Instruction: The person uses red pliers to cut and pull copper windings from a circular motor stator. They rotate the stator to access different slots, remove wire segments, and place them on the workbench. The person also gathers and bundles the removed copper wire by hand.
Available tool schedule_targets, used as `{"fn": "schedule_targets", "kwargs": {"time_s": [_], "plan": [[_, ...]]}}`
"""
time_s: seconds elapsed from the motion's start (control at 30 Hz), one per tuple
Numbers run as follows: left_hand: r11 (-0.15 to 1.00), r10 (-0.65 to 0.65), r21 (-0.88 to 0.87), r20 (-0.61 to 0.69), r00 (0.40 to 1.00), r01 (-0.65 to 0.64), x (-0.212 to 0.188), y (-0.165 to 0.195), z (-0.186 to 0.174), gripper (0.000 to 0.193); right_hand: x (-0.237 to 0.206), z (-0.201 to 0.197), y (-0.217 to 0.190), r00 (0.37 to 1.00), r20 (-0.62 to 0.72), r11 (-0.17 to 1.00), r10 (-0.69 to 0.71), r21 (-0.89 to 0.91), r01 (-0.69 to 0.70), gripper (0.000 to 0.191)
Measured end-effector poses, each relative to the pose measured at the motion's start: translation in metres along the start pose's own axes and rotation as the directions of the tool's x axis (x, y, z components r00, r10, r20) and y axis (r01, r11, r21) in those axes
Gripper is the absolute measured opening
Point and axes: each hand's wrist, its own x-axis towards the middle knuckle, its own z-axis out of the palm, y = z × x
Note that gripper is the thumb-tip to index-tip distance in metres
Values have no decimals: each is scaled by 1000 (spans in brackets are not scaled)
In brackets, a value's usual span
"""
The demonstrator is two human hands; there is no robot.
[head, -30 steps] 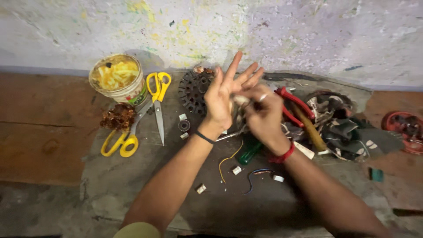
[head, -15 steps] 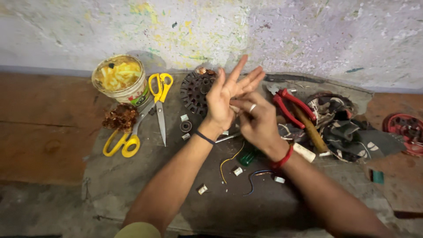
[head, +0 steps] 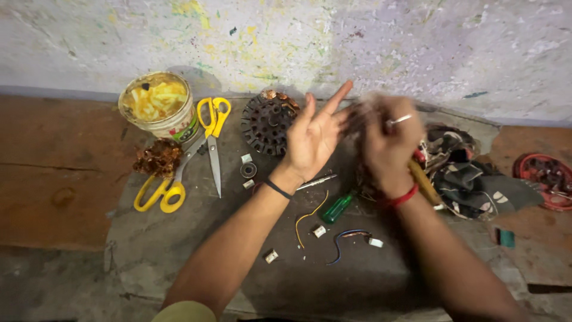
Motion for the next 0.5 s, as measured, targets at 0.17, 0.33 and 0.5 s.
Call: {"fn": "schedule_targets", "kwargs": {"time_s": [0.17,0.33,0.5], "plan": [[997,-11,76,-104,995,19,-3,-20,-6,90,-1,12,-7,999,42,999,-11,-40,13,15],[994,-107,-19,-66,992,106,-4,-29,-10,93,12,0,12,992,24,980,128,-156,-122,13],[999,42,34,-171,984,-36,-1,-19,2,87,-8,6,-13,992,97,996,81,-50,-76,15]]}}
